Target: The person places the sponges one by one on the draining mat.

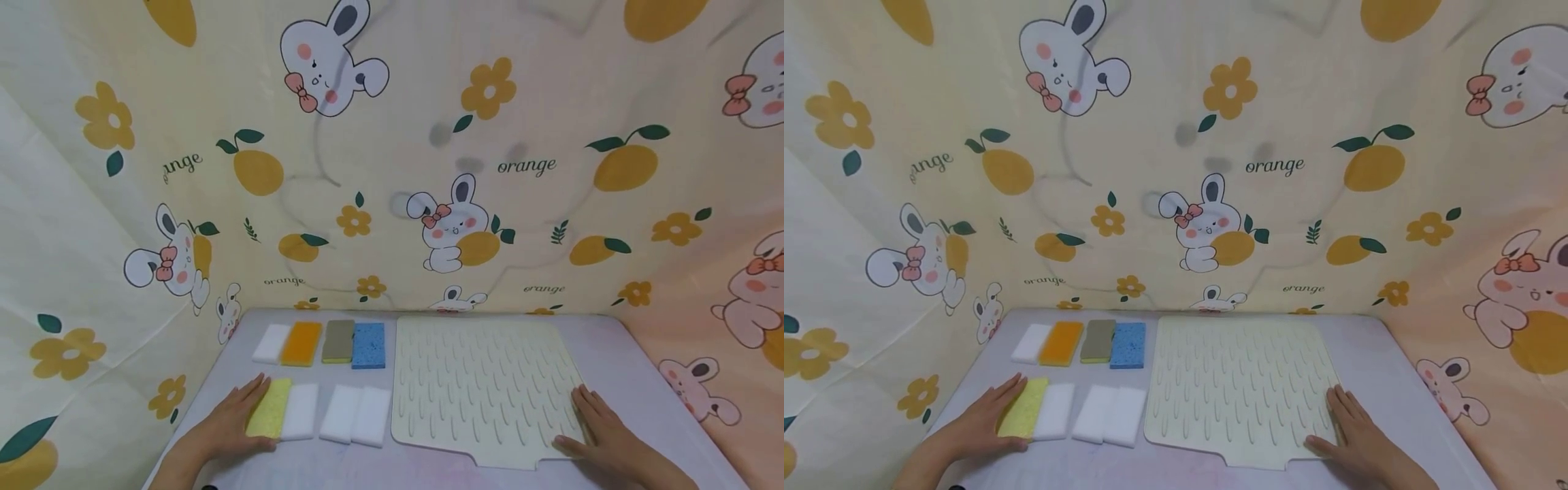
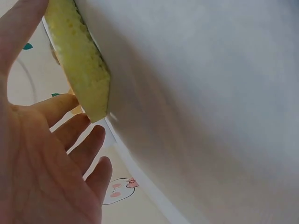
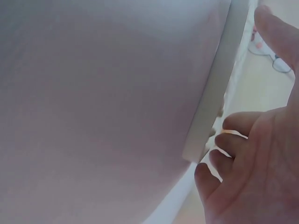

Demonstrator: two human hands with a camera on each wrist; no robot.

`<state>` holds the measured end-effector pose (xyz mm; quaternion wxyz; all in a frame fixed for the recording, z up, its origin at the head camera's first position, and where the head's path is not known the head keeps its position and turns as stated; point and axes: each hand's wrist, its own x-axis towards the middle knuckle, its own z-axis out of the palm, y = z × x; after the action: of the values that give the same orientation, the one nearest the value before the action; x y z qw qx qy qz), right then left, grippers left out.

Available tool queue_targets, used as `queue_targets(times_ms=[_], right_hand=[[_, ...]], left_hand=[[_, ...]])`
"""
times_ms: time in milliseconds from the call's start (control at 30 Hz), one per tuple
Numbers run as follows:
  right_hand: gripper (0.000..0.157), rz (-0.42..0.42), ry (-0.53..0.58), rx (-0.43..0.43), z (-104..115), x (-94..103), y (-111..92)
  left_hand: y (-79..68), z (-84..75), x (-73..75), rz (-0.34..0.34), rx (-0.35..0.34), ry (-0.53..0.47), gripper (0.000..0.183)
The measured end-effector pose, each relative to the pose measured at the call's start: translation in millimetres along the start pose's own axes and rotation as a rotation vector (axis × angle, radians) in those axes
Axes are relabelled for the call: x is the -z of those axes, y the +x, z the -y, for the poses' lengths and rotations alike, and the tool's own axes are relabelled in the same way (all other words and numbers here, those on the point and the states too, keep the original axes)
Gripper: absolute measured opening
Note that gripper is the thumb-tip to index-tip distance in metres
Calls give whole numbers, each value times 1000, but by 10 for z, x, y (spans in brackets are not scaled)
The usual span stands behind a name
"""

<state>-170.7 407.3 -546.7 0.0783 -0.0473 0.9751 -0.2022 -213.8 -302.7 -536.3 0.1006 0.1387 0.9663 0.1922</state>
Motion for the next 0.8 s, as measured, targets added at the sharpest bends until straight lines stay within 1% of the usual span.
queue_targets(times_ms=[67,133,200,233,300,367,567,633,800], right_hand=[[120,53,13,-44,-15,4,-11],[121,86,19,-61,-31,4,-22],[123,104,17,-80,-38,7,-36],[122,105,14,-75,-41,12,-42],[121,101,10,-63,-48,19,-54],[121,104,8,-77,-45,29,-67],[112,57,-9,10,-63,44,-124],[109,37,-18,42,-76,38,-127],[107,15,-41,43,-102,8,-117]], left_hand=[[-2,7,-1,6,8,-11,126],[-9,12,2,6,1,-16,126],[-21,13,1,4,-6,-27,125],[-27,12,3,2,-10,-33,125],[-32,9,12,2,-21,-41,124],[-30,15,11,3,-27,-44,124],[-7,37,3,15,-13,-60,124],[4,45,-1,20,2,-60,124],[33,55,-10,35,57,-49,127]])
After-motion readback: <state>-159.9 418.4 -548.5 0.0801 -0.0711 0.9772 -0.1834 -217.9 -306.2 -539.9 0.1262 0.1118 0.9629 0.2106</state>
